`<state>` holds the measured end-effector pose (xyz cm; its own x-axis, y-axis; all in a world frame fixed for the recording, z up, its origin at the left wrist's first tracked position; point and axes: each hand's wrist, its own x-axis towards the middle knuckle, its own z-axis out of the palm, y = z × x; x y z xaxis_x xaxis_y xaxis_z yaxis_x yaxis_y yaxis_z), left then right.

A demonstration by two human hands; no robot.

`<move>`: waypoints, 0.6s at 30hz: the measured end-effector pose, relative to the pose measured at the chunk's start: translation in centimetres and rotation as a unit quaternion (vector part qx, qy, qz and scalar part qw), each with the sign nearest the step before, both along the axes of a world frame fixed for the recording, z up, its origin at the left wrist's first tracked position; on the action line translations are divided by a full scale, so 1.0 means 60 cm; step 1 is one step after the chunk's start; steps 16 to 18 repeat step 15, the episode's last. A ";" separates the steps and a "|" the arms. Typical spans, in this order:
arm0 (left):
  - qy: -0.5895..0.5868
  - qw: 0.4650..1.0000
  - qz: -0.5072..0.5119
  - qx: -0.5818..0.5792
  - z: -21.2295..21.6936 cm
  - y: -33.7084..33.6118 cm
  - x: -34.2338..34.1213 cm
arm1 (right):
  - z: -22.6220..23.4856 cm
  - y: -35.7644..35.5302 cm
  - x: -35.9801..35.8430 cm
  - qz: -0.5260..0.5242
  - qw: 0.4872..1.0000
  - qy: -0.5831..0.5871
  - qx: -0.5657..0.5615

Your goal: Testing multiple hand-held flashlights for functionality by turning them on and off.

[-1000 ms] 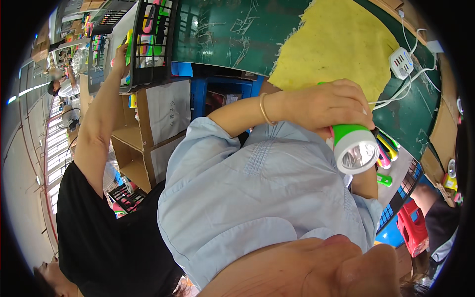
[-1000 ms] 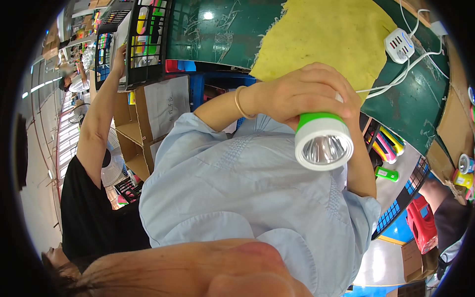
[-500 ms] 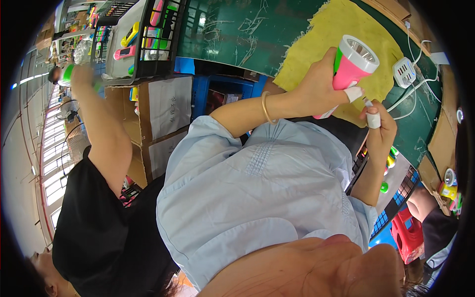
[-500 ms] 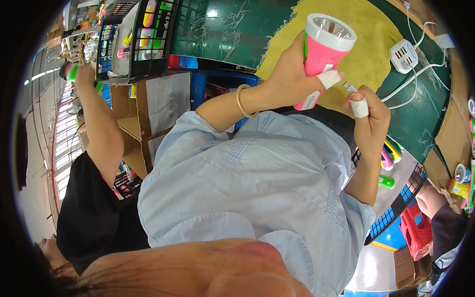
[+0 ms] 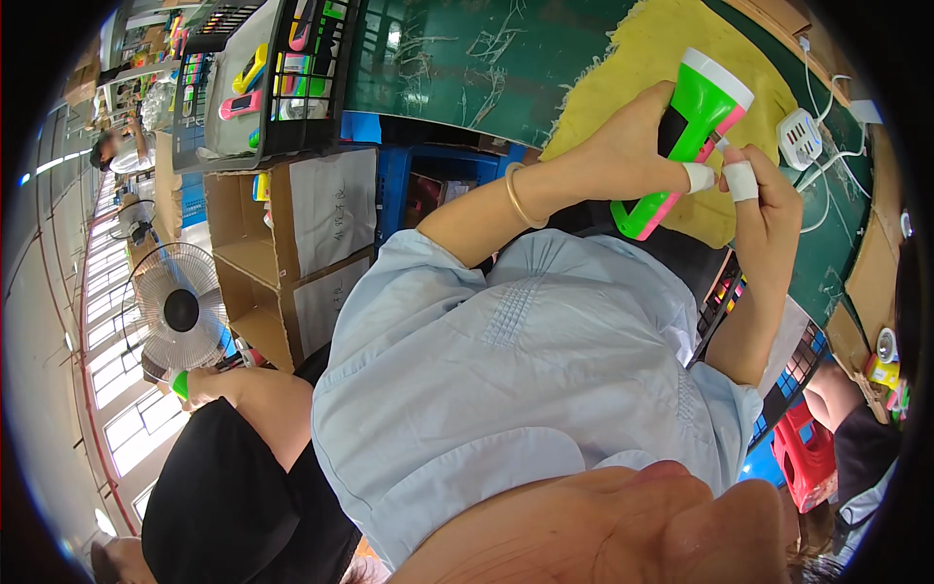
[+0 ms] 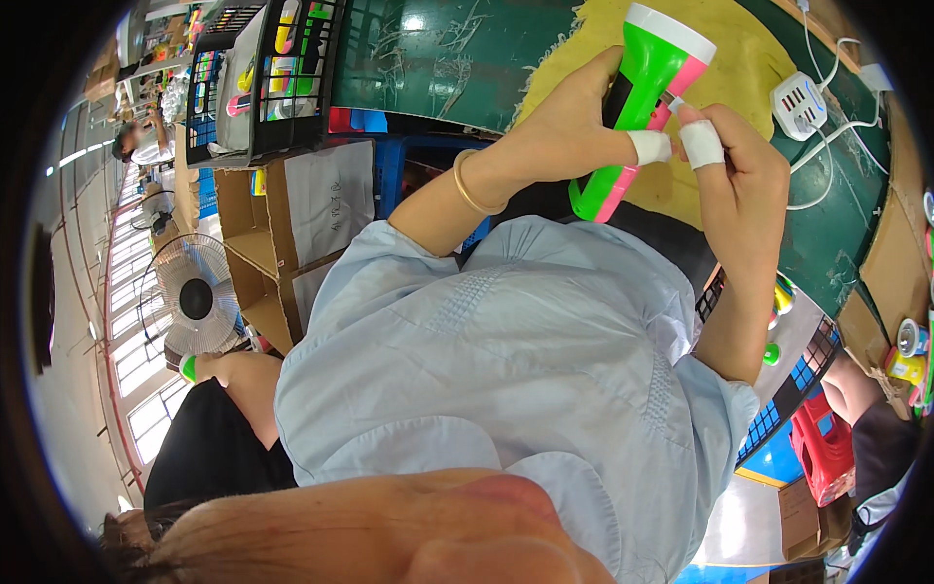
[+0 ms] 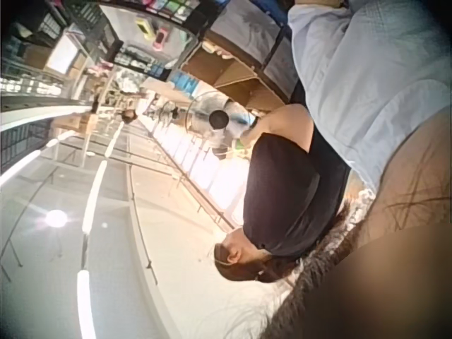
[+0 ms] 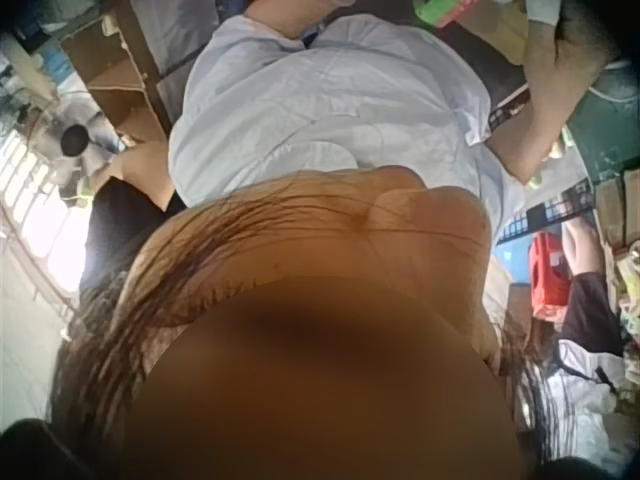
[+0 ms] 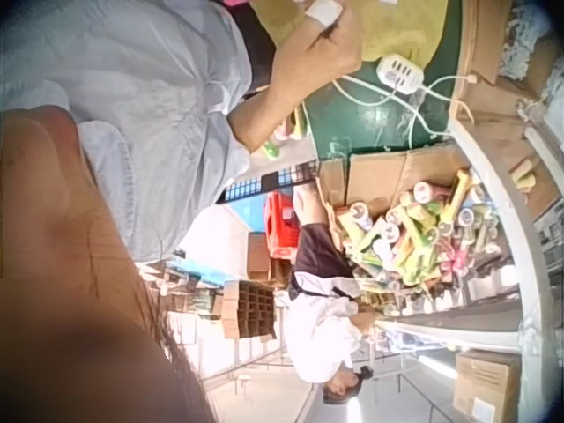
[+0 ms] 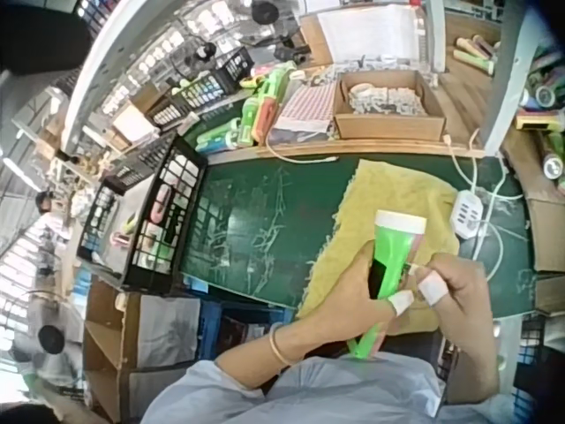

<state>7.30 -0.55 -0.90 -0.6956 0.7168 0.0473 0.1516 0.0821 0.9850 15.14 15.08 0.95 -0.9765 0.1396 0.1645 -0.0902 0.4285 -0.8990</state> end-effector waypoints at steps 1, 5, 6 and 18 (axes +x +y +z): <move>-0.023 1.000 0.014 -0.016 -0.002 0.000 0.000 | 0.003 0.000 -0.001 0.001 1.000 -0.001 0.001; -0.034 0.998 0.048 -0.030 -0.011 0.006 0.005 | 0.015 -0.002 0.003 -0.004 0.996 -0.049 0.079; -0.034 0.998 0.047 -0.029 -0.013 0.009 0.007 | 0.017 -0.003 0.003 -0.020 0.993 -0.055 0.105; 0.102 0.988 0.115 0.003 -0.014 0.010 0.009 | 0.007 0.011 -0.016 0.059 0.992 -0.099 0.059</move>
